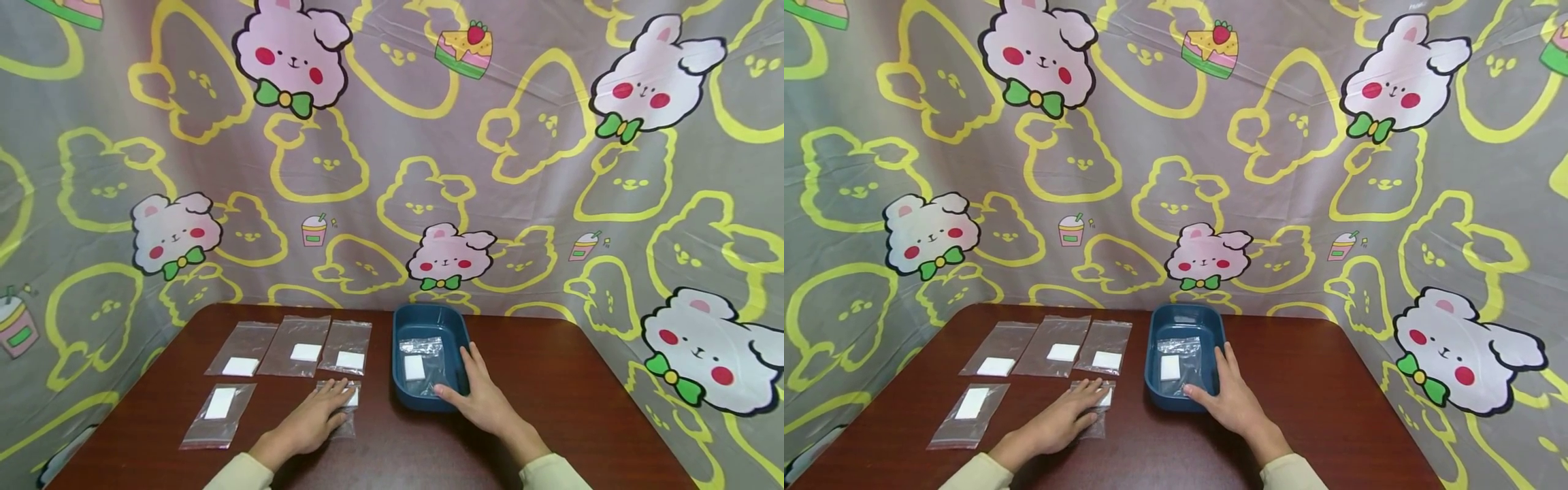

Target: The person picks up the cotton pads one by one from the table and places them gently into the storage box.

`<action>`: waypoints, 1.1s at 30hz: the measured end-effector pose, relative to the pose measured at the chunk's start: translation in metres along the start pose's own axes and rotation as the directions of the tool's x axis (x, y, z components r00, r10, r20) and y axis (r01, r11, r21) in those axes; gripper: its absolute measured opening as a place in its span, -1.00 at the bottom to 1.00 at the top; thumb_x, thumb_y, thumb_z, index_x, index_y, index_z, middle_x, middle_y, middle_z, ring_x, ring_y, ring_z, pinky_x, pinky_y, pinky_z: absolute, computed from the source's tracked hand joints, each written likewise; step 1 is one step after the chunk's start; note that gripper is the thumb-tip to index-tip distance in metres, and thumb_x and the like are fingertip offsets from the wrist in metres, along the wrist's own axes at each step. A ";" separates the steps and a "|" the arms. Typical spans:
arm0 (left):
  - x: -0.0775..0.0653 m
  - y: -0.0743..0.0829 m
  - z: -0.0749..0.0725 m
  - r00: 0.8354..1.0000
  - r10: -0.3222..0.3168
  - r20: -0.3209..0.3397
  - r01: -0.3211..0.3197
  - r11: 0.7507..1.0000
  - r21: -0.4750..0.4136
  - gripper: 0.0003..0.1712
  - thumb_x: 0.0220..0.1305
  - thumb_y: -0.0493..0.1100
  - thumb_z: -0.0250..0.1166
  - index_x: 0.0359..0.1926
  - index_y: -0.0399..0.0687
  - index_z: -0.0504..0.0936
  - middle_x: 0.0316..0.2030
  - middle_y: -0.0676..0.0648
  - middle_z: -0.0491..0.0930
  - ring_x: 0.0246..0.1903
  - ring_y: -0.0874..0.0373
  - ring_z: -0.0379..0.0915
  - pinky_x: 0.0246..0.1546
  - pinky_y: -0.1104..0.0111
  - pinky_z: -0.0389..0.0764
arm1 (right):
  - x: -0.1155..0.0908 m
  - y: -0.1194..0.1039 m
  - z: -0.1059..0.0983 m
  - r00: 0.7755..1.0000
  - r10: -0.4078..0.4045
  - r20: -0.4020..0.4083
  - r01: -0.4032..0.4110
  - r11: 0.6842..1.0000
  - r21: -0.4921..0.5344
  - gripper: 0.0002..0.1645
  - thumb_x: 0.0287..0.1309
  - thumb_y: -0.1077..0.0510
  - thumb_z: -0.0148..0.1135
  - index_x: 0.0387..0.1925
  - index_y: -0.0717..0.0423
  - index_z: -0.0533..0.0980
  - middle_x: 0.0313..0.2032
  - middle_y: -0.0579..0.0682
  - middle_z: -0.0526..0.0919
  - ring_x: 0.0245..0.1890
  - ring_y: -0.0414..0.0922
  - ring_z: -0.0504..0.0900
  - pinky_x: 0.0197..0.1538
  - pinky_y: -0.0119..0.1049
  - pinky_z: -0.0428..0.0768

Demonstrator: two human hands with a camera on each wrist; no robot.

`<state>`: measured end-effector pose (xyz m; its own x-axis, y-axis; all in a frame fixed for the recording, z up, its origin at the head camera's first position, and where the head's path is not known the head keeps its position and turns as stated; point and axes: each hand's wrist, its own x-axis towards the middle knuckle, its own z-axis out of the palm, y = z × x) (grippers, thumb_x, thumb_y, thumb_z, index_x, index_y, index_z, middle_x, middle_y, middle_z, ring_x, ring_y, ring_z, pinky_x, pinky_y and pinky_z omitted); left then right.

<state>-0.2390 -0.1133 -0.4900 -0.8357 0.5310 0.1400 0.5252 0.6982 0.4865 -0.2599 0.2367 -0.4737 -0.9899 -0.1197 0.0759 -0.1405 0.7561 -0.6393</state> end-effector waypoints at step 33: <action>0.007 -0.007 0.007 0.962 0.012 -0.271 -0.005 1.000 0.029 -0.80 0.22 -0.31 0.41 -0.12 -0.17 0.80 0.02 -0.17 0.67 0.07 -0.21 0.59 0.10 -0.05 0.53 | 0.000 -0.002 -0.001 1.000 0.027 0.012 -0.027 1.000 0.007 0.28 0.15 -0.43 0.28 0.59 0.14 -0.08 0.59 0.17 -0.27 0.44 0.34 0.12 0.26 0.43 0.26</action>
<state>-0.2476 -0.1115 -0.4985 -0.8414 0.3897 0.3744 0.5335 0.7092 0.4609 -0.2595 0.2359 -0.4722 -0.9931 -0.1066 0.0493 -0.1131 0.7547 -0.6462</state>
